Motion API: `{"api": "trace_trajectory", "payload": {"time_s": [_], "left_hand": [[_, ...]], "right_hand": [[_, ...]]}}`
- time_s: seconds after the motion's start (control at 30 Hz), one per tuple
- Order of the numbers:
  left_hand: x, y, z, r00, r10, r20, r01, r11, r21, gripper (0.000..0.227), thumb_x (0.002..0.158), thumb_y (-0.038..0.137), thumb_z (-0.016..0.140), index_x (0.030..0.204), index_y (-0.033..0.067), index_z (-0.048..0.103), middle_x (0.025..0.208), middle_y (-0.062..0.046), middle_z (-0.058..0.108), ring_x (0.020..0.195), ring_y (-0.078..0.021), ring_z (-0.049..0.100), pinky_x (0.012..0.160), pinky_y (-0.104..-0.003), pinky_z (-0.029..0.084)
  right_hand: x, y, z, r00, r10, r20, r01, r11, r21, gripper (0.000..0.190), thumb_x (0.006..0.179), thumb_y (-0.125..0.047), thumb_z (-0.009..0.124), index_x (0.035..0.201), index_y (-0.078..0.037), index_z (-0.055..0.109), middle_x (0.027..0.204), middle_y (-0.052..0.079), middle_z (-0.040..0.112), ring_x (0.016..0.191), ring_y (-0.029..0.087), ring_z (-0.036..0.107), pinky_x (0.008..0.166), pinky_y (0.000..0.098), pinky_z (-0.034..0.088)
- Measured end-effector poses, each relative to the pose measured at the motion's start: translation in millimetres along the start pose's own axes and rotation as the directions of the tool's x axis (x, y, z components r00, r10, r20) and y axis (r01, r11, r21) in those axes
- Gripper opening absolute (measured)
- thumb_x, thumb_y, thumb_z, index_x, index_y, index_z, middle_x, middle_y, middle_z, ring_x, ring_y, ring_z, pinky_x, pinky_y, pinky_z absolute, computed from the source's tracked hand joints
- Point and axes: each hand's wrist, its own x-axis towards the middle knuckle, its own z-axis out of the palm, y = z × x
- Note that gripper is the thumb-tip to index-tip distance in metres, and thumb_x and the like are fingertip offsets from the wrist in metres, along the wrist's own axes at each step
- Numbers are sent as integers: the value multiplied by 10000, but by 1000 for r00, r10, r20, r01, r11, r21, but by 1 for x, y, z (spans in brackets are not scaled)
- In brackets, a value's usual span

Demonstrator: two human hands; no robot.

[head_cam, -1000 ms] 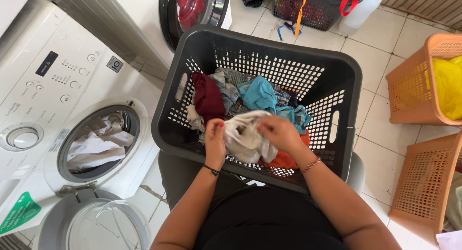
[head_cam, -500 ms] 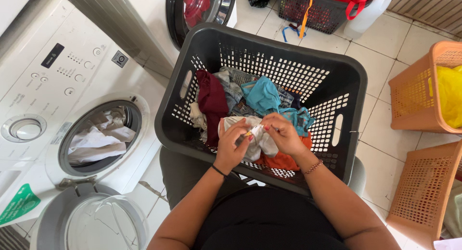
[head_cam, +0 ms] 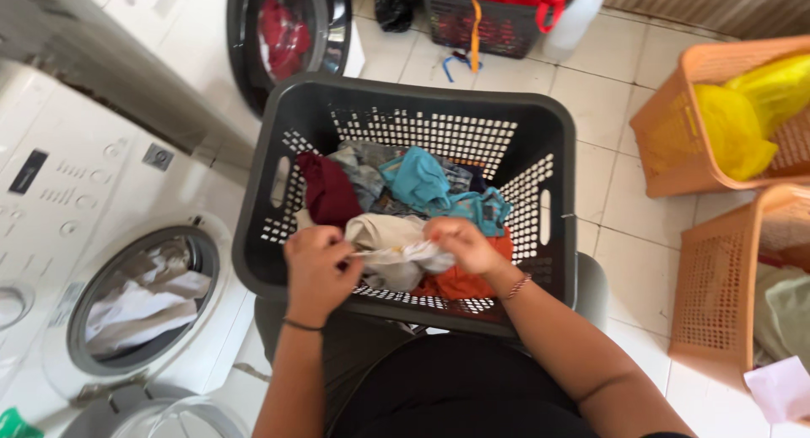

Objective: The person sorts various items of clothing from a laundry basket and places selected pieces into a front-loading washing machine.

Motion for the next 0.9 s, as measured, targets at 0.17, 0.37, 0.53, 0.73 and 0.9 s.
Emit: {"api": "trace_trajectory", "payload": {"time_s": [0.17, 0.37, 0.53, 0.73, 0.9], "left_hand": [[-3, 16, -32, 981, -126, -147, 115, 990, -79, 120, 827, 113, 755, 930, 71, 709, 981, -91, 608, 899, -288, 616, 769, -394, 498], [1, 10, -38, 853, -398, 336, 383, 917, 115, 168, 817, 170, 860, 810, 62, 731, 784, -95, 696, 697, -287, 660, 597, -406, 481], [4, 0, -48, 939, -334, -78, 326, 940, -95, 108, 884, 66, 810, 905, 25, 713, 885, -122, 683, 749, -248, 682, 662, -343, 543], [0, 25, -16, 959, -235, -158, 172, 926, -335, 111, 887, 20, 744, 986, 28, 695, 1012, -105, 721, 873, -229, 713, 775, -323, 581], [0, 50, 17, 985, -81, 150, 157, 780, -606, 221, 896, 51, 716, 1116, 48, 698, 1142, -119, 743, 1059, -257, 746, 933, -349, 578]], "right_hand": [[5, -43, 21, 936, -249, 247, 350, 630, -693, 251, 777, -270, 874, 725, -97, 700, 871, 38, 658, 936, 240, 640, 1005, 434, 435], [8, -60, 17, 889, -443, -116, 208, 616, -760, 183, 781, -185, 820, 809, -64, 684, 1019, 63, 669, 937, 243, 666, 825, 364, 519], [10, -45, 19, 994, -72, -80, -9, 683, -731, 173, 853, -155, 852, 910, -65, 716, 953, 65, 721, 858, 232, 695, 743, 329, 549], [9, -38, 27, 989, -145, -23, 89, 713, -696, 174, 833, -100, 791, 998, -107, 737, 1167, 103, 693, 963, 213, 716, 838, 355, 599], [0, -8, 22, 934, -168, 316, 296, 859, -417, 259, 798, -22, 804, 1046, -49, 736, 1469, 247, 479, 1290, 339, 525, 1007, 446, 488]]}}
